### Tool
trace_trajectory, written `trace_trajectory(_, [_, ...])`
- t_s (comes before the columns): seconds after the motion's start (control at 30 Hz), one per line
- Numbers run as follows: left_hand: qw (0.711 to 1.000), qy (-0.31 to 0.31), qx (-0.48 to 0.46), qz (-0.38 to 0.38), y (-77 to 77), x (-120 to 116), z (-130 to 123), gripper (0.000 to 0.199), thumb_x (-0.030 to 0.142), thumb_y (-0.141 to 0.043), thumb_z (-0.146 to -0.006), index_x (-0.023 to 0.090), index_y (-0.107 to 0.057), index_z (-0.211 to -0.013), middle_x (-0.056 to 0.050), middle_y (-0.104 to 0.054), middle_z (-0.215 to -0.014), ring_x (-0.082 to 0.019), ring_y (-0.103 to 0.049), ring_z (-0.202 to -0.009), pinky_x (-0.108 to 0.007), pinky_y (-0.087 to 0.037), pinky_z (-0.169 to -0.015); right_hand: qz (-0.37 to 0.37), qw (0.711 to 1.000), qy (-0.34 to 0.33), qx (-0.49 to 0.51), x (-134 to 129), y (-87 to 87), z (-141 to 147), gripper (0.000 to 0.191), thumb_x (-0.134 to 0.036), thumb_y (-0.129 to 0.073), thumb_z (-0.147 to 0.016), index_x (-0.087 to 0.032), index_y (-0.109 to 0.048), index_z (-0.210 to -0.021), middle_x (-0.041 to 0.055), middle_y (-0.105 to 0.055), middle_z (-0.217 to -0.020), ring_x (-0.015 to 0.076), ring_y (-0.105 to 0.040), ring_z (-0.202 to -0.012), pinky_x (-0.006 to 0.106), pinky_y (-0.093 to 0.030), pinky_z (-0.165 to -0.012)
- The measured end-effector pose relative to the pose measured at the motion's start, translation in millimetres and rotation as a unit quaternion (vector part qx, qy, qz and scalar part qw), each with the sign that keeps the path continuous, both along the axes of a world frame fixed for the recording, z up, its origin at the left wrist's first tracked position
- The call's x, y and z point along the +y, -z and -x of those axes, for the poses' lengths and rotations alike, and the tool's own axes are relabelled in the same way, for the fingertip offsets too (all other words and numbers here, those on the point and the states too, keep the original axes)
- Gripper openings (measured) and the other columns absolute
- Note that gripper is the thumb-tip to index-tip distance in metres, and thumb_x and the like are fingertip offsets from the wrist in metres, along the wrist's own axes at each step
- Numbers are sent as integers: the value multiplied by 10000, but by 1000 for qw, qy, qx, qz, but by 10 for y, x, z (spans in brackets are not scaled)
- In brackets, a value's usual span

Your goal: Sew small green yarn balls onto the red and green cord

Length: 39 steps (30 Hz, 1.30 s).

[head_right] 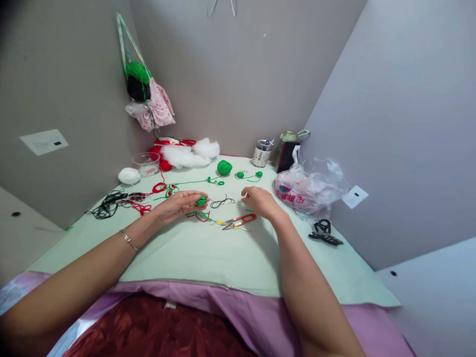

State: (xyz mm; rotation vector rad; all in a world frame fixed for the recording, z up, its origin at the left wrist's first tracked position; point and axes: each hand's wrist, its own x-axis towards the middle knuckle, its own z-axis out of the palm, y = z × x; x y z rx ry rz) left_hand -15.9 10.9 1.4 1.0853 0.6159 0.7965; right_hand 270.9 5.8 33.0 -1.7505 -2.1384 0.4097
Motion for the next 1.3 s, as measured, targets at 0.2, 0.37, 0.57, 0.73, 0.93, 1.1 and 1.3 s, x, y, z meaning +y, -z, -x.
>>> trace_trajectory(0.2, [1000,-24,4,2,-1,26,12,330,247,-791,-735,121,-705,-1028,-107,-712,-1091,-155,-667,-940,-346,-514,-973,158,975,-155,17,-141,-86,-9,194,-285,-761,-647,-206,-717,-819,43,-700,-848,193,-595,-750,284,-428,-661])
trace_trajectory(0.37, [992,-58,66,-86,56,47,2,421,274,-822,-672,157,-698,-1057,-88,-689,-1118,-157,-640,-910,-347,-510,-903,220,953,-193,77,-147,-123,24,211,-340,-707,-731,-174,-729,-860,45,-670,-794,150,-540,-657,269,-398,-597])
trace_trajectory(0.57, [977,-69,91,-182,81,-19,-64,409,243,-774,-686,164,-672,-1074,-81,-656,-1144,-184,-591,-1030,-315,-480,-867,153,924,-224,268,-200,-270,62,361,-484,-550,-887,-143,-661,-928,48,-615,-798,147,-527,-722,283,-423,-674])
trace_trajectory(0.73, [972,-78,90,-201,55,-57,-83,505,227,-737,-709,179,-621,-1198,-88,-623,-1199,-182,-584,-998,-305,-487,-821,145,929,-164,299,-221,-139,300,424,-546,-475,-918,-157,-642,-933,-26,-420,-654,105,-368,-578,246,-318,-539])
trace_trajectory(0.93, [968,-83,93,-217,-5,-96,-88,506,225,-727,-707,188,-634,-1202,-74,-640,-1155,-190,-580,-1015,-296,-496,-832,98,950,-149,257,-198,-28,421,443,-602,-578,-840,-162,-633,-835,-40,-398,-626,103,-314,-584,256,-227,-532])
trace_trajectory(1.1, [970,-77,86,-215,19,-97,-89,527,209,-727,-708,175,-623,-1224,-77,-661,-1087,-178,-604,-959,-287,-512,-794,114,952,-126,254,-173,-10,410,469,-627,-609,-797,-162,-662,-826,-47,-371,-597,101,-298,-568,258,-220,-518])
trace_trajectory(1.3, [975,-34,98,-196,41,-134,-117,577,203,-713,-733,187,-567,-1292,-84,-682,-1059,-181,-661,-879,-322,-538,-777,138,946,-127,263,-192,43,526,499,-636,-556,-824,-151,-675,-822,-51,-315,-594,92,-277,-543,253,-216,-497])
